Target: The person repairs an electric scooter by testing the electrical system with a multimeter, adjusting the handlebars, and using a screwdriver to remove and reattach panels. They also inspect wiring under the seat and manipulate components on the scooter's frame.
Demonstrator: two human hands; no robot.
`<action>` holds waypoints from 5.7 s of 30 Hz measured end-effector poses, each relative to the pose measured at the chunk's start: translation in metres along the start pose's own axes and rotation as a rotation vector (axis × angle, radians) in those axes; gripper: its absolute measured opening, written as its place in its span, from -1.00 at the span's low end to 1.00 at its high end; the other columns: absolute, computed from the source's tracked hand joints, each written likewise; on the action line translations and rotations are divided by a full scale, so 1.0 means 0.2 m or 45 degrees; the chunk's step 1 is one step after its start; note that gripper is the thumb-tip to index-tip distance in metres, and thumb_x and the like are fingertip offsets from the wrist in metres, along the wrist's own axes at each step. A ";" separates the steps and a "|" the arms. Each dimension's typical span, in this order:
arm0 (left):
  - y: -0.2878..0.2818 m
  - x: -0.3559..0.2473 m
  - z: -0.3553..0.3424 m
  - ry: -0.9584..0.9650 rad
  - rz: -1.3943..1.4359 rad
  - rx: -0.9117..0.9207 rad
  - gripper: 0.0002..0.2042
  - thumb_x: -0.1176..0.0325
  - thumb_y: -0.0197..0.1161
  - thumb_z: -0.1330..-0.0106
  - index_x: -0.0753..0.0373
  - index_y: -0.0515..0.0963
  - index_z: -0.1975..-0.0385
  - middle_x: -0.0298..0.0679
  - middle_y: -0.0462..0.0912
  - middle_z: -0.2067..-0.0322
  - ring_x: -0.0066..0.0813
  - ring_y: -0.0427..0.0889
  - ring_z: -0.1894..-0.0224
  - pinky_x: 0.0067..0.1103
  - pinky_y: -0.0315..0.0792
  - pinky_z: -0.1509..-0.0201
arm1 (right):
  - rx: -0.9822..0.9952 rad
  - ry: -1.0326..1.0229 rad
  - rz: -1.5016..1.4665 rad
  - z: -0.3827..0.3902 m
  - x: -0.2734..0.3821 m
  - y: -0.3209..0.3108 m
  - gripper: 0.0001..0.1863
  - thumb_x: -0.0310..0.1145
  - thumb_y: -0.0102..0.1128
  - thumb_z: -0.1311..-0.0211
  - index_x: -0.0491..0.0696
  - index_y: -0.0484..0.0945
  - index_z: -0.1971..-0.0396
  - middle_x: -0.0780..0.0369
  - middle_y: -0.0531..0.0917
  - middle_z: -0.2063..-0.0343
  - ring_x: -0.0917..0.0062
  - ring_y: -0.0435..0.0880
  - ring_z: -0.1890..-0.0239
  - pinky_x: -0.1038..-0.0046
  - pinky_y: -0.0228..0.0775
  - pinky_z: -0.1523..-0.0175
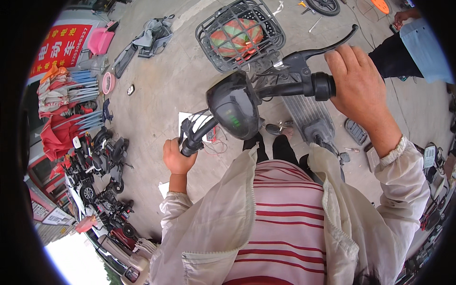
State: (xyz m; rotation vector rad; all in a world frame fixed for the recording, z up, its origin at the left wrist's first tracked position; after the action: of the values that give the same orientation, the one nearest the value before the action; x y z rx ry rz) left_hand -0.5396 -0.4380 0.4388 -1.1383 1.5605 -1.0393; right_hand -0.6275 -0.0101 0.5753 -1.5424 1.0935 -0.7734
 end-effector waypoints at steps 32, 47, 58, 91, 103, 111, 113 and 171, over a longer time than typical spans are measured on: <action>0.00 0.03 0.00 0.073 0.064 -0.018 -0.05 0.12 0.46 0.07 0.39 0.15 -0.33 0.09 0.17 -0.34 0.14 0.04 -0.43 -0.01 -0.09 -0.44 | -0.251 -0.040 0.331 0.09 0.08 0.01 -0.79 -0.43 0.24 0.21 0.07 0.45 0.48 0.34 0.48 0.57 0.47 0.55 0.51 0.42 0.38 0.40; 0.01 0.04 -0.03 0.126 0.083 0.085 -0.05 0.25 0.44 0.18 0.37 0.17 -0.33 0.01 0.25 -0.32 0.07 0.07 -0.43 -0.04 -0.13 -0.47 | 0.176 0.152 0.124 0.08 0.02 0.03 -0.87 -0.35 0.25 0.19 0.05 0.51 0.54 0.26 0.55 0.64 0.32 0.62 0.51 0.30 0.41 0.42; -0.18 -0.02 -0.66 0.721 -0.093 0.070 -0.09 0.09 0.45 0.12 0.25 0.24 -0.32 -0.06 0.32 -0.28 0.01 0.15 -0.41 0.00 -0.11 -0.45 | -0.141 0.710 0.182 0.70 0.24 0.13 -0.76 -0.39 0.24 0.28 0.09 0.48 0.48 0.33 0.49 0.59 0.40 0.56 0.53 0.35 0.37 0.46; -0.13 -0.10 -0.85 0.854 -0.054 0.157 -0.20 0.27 0.42 0.11 0.34 0.28 -0.22 0.17 0.34 -0.20 0.16 0.28 -0.28 -0.20 0.17 -0.37 | -0.276 1.009 0.238 1.09 0.38 0.12 -0.65 -0.34 0.39 0.04 -0.02 0.49 0.22 0.21 0.61 0.28 0.30 0.58 0.07 0.32 0.33 -0.07; -0.15 -0.12 -0.84 0.946 -0.026 0.116 -0.23 0.30 0.39 0.11 0.35 0.30 -0.21 0.19 0.37 -0.15 0.19 0.29 -0.26 -0.17 0.17 -0.36 | 0.039 0.961 0.292 1.00 0.39 0.08 -0.63 -0.47 0.30 0.08 0.00 0.45 0.20 0.27 0.55 0.26 0.42 0.57 0.12 0.41 0.38 0.18; -0.16 -0.12 -0.84 0.904 -0.023 0.104 -0.24 0.30 0.40 0.13 0.33 0.32 -0.19 0.15 0.38 -0.15 0.14 0.30 -0.26 -0.22 0.19 -0.35 | -0.224 0.915 0.492 1.03 0.44 0.09 -0.73 -0.41 0.24 0.05 0.07 0.40 0.32 0.34 0.47 0.39 0.49 0.53 0.25 0.45 0.31 0.26; -0.16 -0.12 -0.84 0.906 -0.023 0.091 -0.24 0.30 0.41 0.14 0.33 0.32 -0.19 0.13 0.39 -0.15 0.13 0.31 -0.25 -0.22 0.20 -0.34 | -0.219 0.950 0.452 1.03 0.44 0.09 -0.77 -0.40 0.18 0.00 0.07 0.40 0.30 0.31 0.46 0.38 0.47 0.54 0.23 0.43 0.35 0.20; -0.14 -0.11 -0.85 0.965 -0.056 0.075 -0.33 0.20 0.40 0.14 0.25 0.42 -0.07 -0.02 0.53 0.02 0.00 0.45 -0.09 -0.23 0.30 -0.21 | -0.127 0.978 0.373 1.00 0.44 0.11 -0.75 -0.48 0.19 -0.05 -0.04 0.42 0.24 0.26 0.53 0.30 0.39 0.58 0.15 0.35 0.45 0.14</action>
State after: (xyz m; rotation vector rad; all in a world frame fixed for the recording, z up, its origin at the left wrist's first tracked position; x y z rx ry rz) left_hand -0.6944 -0.4046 0.5079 -0.7658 2.0595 -1.6550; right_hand -0.4221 -0.0179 0.4986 -1.1271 1.8904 -1.1536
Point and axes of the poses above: each hand's wrist, its own z-axis away from the middle knuckle, its own y-axis out of the palm, x = y × z, the point moved 7 cm from there along -z, towards the middle knuckle
